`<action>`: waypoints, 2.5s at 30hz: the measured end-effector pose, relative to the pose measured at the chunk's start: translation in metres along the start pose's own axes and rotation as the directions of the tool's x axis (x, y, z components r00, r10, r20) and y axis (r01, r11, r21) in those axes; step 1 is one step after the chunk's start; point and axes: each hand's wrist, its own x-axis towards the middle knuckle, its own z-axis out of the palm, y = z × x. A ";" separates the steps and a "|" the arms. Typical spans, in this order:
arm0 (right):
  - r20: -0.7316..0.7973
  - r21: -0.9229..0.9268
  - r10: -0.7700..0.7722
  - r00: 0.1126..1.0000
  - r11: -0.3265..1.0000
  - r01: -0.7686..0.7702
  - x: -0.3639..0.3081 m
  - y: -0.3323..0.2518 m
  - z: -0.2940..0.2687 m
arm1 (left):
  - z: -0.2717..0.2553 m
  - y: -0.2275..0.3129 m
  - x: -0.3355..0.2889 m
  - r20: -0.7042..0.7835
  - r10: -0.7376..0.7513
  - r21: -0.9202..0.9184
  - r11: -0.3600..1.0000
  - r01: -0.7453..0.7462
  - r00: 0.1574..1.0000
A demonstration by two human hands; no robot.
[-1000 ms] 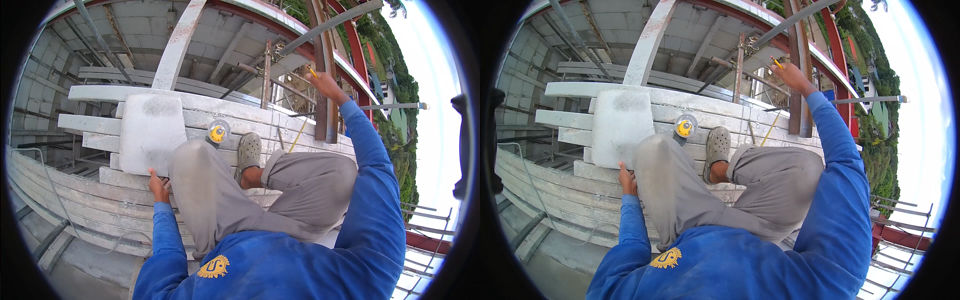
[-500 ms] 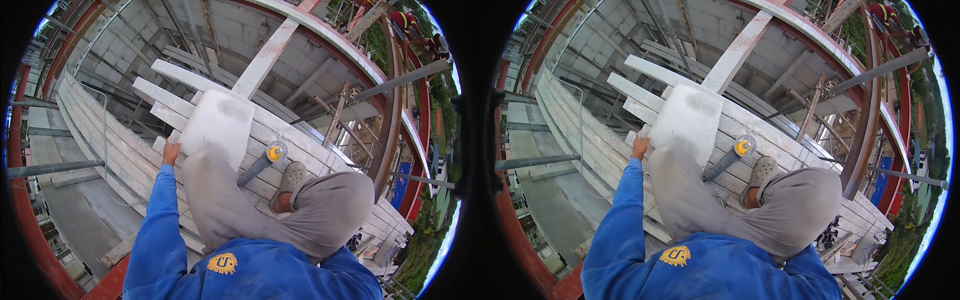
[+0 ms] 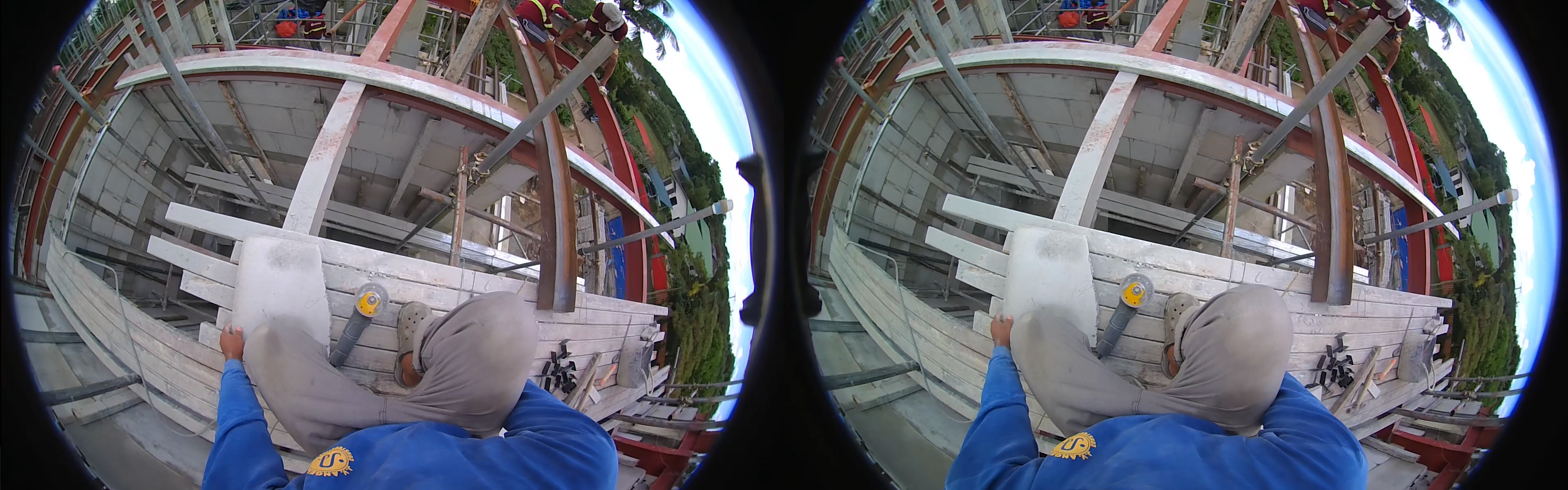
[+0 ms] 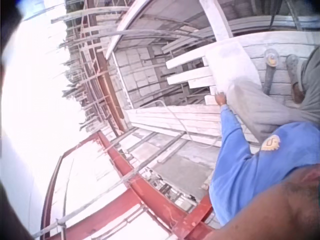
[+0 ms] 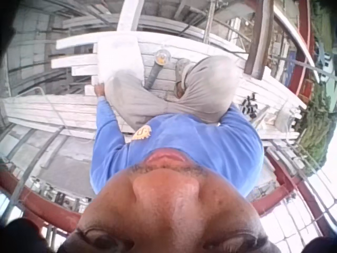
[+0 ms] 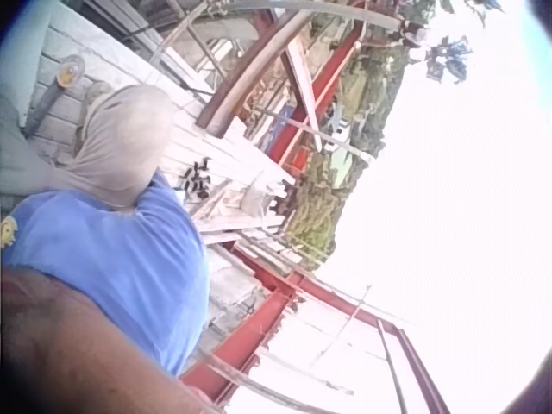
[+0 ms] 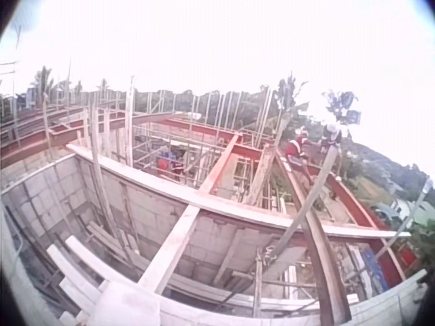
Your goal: The person measures a white tile with a tape measure and marks it with a pencil, then uses an angle grinder to cut the tile along the marked line. The person repositions the tile and continues cutting to complete the shape.
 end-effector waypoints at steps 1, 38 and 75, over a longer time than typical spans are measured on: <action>0.021 0.010 0.003 1.000 1.000 -0.004 -0.002 -0.001 0.011 | -0.010 -0.009 -0.001 -0.026 0.012 0.027 1.000 -0.011 1.000; 0.847 0.127 -0.448 -0.285 -0.350 0.928 -0.280 -0.435 0.215 | 0.024 0.427 -0.088 0.026 0.317 -0.896 0.429 -0.118 0.948; 0.993 -0.118 0.096 0.070 0.720 0.684 -0.231 -0.402 0.251 | 0.046 0.368 -0.037 -0.057 0.169 -0.698 0.698 -0.161 0.984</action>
